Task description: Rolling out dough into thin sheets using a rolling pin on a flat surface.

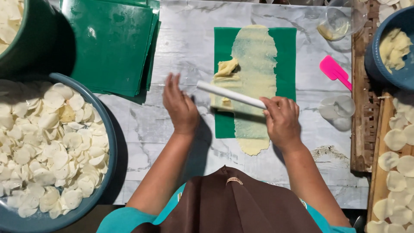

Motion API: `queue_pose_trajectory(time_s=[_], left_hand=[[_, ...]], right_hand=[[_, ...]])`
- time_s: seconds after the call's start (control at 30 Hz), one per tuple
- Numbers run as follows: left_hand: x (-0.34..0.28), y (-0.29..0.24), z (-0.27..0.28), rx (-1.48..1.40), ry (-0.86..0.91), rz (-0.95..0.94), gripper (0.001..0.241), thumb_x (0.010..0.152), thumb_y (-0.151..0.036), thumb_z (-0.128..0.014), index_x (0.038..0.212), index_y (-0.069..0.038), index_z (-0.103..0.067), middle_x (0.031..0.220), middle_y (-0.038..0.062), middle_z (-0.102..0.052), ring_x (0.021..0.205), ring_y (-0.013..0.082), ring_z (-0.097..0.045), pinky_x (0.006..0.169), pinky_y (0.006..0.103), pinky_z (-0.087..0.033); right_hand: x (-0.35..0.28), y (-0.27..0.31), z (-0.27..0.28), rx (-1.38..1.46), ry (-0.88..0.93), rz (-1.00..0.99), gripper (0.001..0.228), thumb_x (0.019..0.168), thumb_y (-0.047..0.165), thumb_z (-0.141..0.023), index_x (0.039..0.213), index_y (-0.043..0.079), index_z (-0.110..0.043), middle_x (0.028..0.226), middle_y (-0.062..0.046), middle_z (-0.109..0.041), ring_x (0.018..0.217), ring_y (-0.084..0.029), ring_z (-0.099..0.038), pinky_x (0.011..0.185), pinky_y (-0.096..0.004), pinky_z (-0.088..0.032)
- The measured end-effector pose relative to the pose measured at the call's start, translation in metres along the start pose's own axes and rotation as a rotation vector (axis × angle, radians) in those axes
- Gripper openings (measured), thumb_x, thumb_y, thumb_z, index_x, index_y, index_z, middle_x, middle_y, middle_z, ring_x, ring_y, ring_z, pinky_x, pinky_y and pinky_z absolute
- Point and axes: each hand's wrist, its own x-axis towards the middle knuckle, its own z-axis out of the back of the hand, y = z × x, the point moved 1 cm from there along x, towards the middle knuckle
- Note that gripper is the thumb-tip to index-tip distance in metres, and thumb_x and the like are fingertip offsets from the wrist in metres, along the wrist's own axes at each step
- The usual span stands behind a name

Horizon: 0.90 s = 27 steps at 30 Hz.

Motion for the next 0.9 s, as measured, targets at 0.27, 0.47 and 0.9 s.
queue_pose_trajectory(time_s=[0.27, 0.47, 0.9], left_hand=[[0.017, 0.004, -0.03, 0.298, 0.483, 0.028, 0.064, 0.112, -0.039, -0.035, 0.168, -0.014, -0.02, 0.175, 0.016, -0.006, 0.162, 0.0341, 0.003, 0.126, 0.0597, 0.008], [-0.018, 0.012, -0.031, 0.377, 0.606, 0.043, 0.064, 0.111, -0.045, -0.027, 0.166, -0.013, -0.023, 0.173, 0.013, -0.019, 0.161, 0.0314, -0.01, 0.129, 0.0511, 0.0], [0.004, 0.011, -0.035, 0.378, 0.646, 0.09, 0.065, 0.109, -0.041, -0.027, 0.167, -0.014, -0.019, 0.175, 0.012, -0.009, 0.161, 0.0319, -0.002, 0.129, 0.0534, 0.006]], right_hand=[[0.029, 0.018, -0.054, -0.176, 0.132, 0.133, 0.048, 0.1, 0.036, -0.06, 0.145, 0.022, -0.059, 0.139, -0.007, -0.053, 0.12, -0.027, -0.056, 0.101, -0.046, -0.04], [0.012, 0.044, -0.038, -0.118, 0.276, 0.044, 0.067, 0.109, 0.048, -0.04, 0.158, 0.001, -0.039, 0.167, -0.026, -0.031, 0.146, -0.042, -0.04, 0.115, -0.058, -0.029], [0.028, 0.029, -0.062, -0.183, 0.287, -0.044, 0.075, 0.108, 0.052, -0.042, 0.164, 0.005, -0.029, 0.171, -0.02, -0.022, 0.157, -0.036, -0.022, 0.123, -0.059, -0.017]])
